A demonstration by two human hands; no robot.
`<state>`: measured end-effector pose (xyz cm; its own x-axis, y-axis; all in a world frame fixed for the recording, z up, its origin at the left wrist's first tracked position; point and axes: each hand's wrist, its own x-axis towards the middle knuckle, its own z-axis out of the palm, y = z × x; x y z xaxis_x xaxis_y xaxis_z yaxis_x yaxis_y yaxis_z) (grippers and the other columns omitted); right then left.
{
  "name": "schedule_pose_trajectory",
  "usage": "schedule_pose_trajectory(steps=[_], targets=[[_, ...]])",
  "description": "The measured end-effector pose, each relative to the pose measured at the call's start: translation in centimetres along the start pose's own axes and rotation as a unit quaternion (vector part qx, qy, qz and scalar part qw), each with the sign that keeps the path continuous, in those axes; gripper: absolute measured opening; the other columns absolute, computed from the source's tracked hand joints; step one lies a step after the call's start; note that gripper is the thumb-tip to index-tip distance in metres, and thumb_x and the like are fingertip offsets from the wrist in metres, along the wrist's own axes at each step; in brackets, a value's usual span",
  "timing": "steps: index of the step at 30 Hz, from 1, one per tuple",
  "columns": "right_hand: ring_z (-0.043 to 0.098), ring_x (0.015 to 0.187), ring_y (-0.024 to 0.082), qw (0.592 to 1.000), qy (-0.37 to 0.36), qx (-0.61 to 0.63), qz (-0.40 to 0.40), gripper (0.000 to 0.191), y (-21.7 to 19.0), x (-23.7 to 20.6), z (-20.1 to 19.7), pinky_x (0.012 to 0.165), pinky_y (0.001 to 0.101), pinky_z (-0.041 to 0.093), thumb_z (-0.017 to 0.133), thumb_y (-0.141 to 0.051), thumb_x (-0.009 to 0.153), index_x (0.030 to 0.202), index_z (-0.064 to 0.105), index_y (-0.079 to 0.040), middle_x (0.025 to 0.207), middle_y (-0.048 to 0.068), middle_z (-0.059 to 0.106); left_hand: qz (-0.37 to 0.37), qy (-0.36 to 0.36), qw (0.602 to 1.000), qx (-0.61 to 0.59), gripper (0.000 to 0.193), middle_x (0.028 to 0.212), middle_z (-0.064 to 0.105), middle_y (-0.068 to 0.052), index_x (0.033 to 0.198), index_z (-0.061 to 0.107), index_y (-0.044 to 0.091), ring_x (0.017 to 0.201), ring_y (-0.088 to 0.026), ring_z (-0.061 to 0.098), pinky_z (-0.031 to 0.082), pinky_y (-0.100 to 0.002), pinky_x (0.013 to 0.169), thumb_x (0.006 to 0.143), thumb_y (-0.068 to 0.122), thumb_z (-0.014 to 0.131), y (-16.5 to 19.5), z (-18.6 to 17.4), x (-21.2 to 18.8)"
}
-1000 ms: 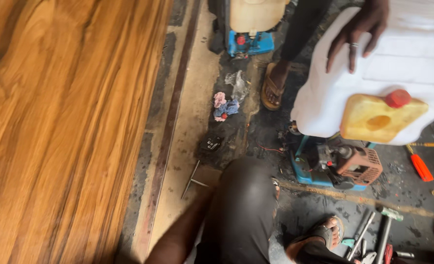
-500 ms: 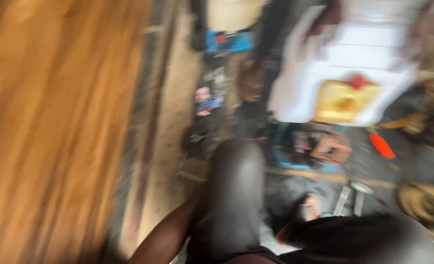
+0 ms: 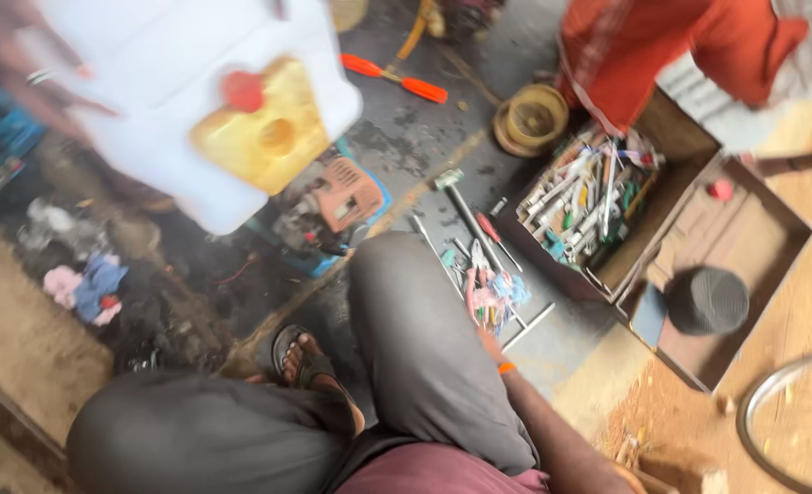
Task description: The person attaches a yellow plastic component with a red cap to the side of a white water tank using a drill press. They repeatedly position the component, drill into it, and tighten the cap while another person holds the tank steady.
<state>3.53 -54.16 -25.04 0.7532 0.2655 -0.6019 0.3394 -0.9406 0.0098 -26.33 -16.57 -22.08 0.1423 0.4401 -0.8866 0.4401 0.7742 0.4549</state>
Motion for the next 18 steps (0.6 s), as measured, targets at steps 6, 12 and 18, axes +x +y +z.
schedule_pose_trajectory(steps=[6, 12, 18], targets=[[0.046, 0.133, 0.05, 0.994, 0.105, -0.006, -0.023, 0.05, 0.1, 2.3, -2.3, 0.098, 0.0487, 0.05, 0.07, -0.04, 0.088, 0.136, 0.058, -0.036, 0.161, 0.019, 0.033, 0.134, 0.027, 0.989, -0.052, 0.081, 0.145, 0.057, -0.021, 0.156, 0.037, 0.005, 0.134, -0.034, 0.056, 0.039, -0.045, 0.114, 0.1, 0.063, 0.042, 6.9, -10.7, 1.3], [0.069, 0.107, 0.045, 0.974, 0.142, 0.165, 0.063, 0.05, 1.0, 5.0, -3.1, 0.091, 0.0517, 0.054, 0.065, -0.043, 0.093, 0.134, 0.067, -0.013, 0.115, 0.027, 0.073, 0.345, 0.052, 0.933, -0.092, 0.074, 0.142, 0.061, -0.023, 0.152, 0.04, 0.003, 0.132, -0.032, 0.061, 0.038, -0.045, 0.116, 0.103, 0.057, 0.043, 14.3, -15.1, -7.2], [0.068, 0.103, 0.022, 0.743, 0.142, 0.654, 0.01, 0.045, 2.4, 5.8, -10.6, 0.089, 0.037, 0.052, 0.049, -0.05, 0.11, 0.122, 0.069, -0.011, 0.117, 0.008, 0.071, 0.456, -0.07, 0.886, -0.05, 0.051, 0.127, 0.07, -0.018, 0.141, 0.054, 0.005, 0.116, -0.026, 0.07, 0.053, -0.038, 0.102, 0.106, 0.041, 0.043, 18.2, -4.2, -13.0]])
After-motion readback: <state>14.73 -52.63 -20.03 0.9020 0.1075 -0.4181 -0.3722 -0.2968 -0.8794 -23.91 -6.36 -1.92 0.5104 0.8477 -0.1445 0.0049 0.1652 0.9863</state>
